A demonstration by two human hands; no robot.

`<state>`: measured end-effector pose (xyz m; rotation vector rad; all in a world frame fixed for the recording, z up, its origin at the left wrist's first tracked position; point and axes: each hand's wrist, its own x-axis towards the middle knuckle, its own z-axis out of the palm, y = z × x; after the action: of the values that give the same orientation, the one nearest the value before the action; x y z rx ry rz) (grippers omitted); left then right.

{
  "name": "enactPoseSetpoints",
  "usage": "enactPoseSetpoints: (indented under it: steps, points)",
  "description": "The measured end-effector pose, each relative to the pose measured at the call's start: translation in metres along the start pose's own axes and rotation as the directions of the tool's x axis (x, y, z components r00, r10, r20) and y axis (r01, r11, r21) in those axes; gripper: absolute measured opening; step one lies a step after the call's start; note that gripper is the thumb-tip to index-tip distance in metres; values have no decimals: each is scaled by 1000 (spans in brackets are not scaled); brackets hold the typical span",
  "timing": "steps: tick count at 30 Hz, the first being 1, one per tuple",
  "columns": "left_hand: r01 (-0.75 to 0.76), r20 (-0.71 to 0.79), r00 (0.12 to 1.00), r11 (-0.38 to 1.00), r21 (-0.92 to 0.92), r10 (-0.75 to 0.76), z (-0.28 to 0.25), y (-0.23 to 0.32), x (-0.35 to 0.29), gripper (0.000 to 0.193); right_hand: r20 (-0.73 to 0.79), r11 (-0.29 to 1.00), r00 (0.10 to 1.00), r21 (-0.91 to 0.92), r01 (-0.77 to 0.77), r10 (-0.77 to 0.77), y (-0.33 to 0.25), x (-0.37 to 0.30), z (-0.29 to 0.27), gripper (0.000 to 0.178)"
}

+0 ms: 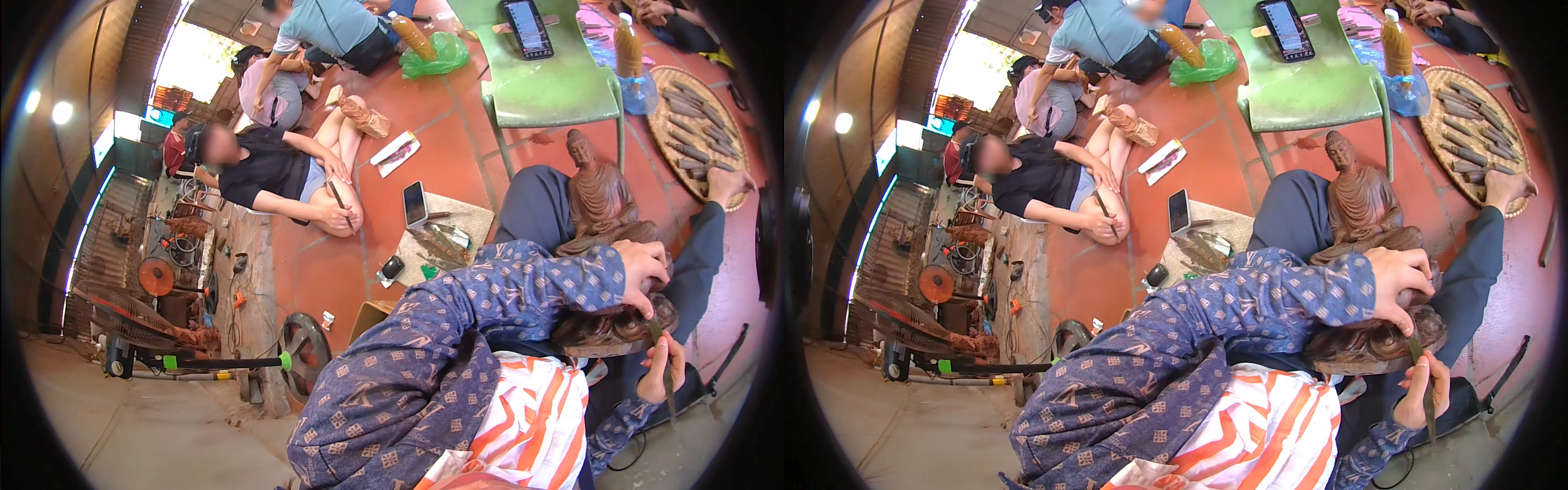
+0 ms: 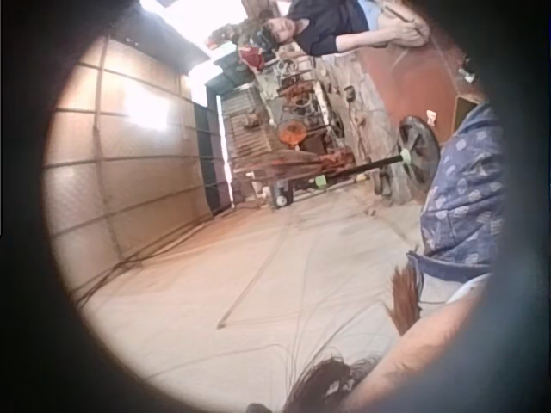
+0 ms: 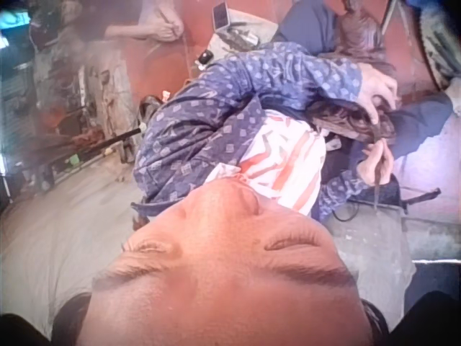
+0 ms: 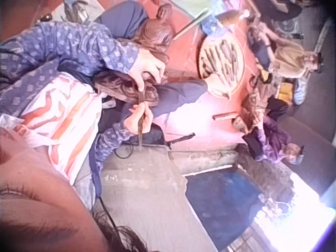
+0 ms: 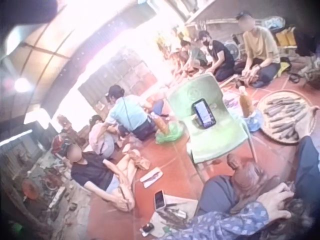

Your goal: The person is carving a wooden object using a small knife. They hold the object with one hand and carefully shape it with the other, focusing on detailed work.

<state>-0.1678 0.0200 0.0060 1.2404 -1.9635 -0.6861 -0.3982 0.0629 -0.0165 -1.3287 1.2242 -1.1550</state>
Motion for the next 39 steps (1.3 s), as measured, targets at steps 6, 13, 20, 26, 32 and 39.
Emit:
enactPoseSetpoints:
  steps: [6,13,20,26,32,39]
  points:
    - [4,79,997,990,-143,7,-9,-14,3,54,54,999,998,39,33,-35,-2,0,4,13]
    - [-14,30,999,996,-91,17,-8,-7,5,48,0,998,1000,69,-7,7,5,2,-3,13]
    - [86,28,996,993,-83,-84,-5,6,5,56,17,998,999,60,-32,31,6,7,-4,13]
    - [29,49,998,993,-112,-24,-11,1,2,61,48,997,999,75,0,-3,7,4,-4,12]
    - [-56,56,996,982,-178,67,-6,-13,4,63,-6,989,993,99,-113,114,-19,1,11,12]
    - [-1,113,994,1000,-24,4,-14,3,4,58,32,976,993,185,-113,109,-29,2,11,19]
